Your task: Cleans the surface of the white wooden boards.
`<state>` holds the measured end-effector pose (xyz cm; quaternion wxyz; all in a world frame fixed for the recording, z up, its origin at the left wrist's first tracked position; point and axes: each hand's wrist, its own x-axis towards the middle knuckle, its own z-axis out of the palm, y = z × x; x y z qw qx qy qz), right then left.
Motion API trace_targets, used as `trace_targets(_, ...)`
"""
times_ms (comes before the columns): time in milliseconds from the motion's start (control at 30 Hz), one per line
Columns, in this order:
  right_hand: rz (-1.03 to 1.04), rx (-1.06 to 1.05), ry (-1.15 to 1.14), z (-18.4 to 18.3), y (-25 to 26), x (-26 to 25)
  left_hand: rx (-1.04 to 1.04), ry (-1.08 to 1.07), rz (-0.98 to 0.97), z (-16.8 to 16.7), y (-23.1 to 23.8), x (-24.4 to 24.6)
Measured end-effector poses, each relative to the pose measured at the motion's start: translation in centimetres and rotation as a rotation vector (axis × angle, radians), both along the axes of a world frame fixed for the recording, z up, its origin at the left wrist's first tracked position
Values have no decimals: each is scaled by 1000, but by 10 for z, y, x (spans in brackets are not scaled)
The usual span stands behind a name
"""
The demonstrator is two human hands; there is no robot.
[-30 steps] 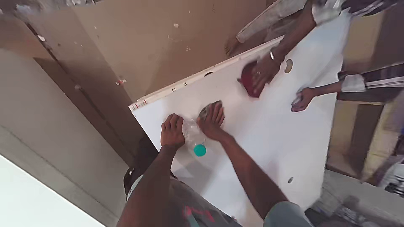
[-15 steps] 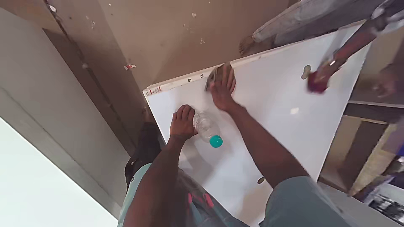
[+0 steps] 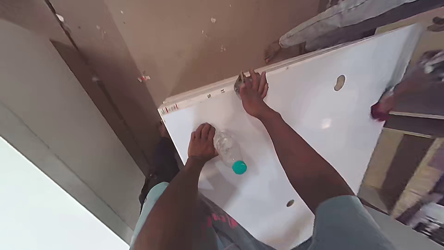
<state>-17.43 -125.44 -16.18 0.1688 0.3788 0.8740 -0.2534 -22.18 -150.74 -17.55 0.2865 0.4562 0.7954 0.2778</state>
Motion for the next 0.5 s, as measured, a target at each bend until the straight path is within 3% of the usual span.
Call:
trace_targets(100,66,42,138,-6,-38,11,-78,-54,-37,7,-7,7)
trace_targets(200,206,-22,308,-19,-83,-17,-106,-50,-33,5,5,0)
trace_targets(267,230,-102,304,-12,-90,-22,-129,-55,-56,11,0,2)
trace_targets(367,239,-38,258,-11,-42,-2,-57,-11,-22,5,0,2)
trace_targets(500,3,202,90,-18,85,58,-7,24,2,2,1,3)
